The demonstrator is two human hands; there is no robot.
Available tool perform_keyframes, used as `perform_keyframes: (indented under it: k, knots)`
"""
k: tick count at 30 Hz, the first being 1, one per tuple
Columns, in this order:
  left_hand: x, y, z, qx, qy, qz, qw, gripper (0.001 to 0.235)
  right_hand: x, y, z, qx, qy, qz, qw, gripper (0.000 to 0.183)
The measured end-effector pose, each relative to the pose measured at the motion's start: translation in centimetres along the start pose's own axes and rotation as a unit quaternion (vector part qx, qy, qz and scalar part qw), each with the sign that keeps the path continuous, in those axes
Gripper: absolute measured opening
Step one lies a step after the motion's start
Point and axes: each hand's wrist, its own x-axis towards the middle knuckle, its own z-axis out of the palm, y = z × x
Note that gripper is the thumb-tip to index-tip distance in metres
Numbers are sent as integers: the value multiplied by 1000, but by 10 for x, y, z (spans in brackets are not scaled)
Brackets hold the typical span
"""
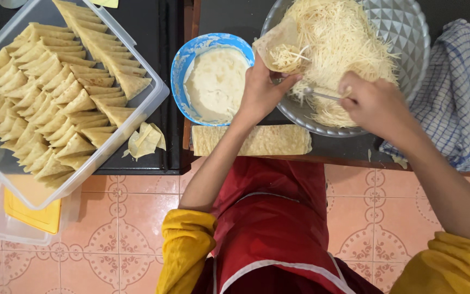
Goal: The person folds thin pastry sheets into cone shapes, fills them with shredded ingredients from a metal bowl, and seals the edges. The completed samosas are placed into a large plastic container. The person repeats this process continuously.
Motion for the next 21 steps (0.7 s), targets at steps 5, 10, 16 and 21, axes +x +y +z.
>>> perform_keyframes:
  k: [5, 10, 16, 21]
  knots:
    - [-4, 15, -11, 109, -8, 57, 992, 66, -47, 8, -36, -19, 158, -48, 986, 9]
    - [-3, 25, 4, 173, -84, 6, 981, 76, -87, -4, -58, -65, 338, -121, 931, 11]
    - [-1, 28, 23, 123, -104, 12, 987, 83, -90, -23, -40, -241, 417, -163, 861, 11]
    - [-1, 33, 19, 91, -110, -44, 989, 80, -85, -3, -24, -318, 423, -94, 843, 8]
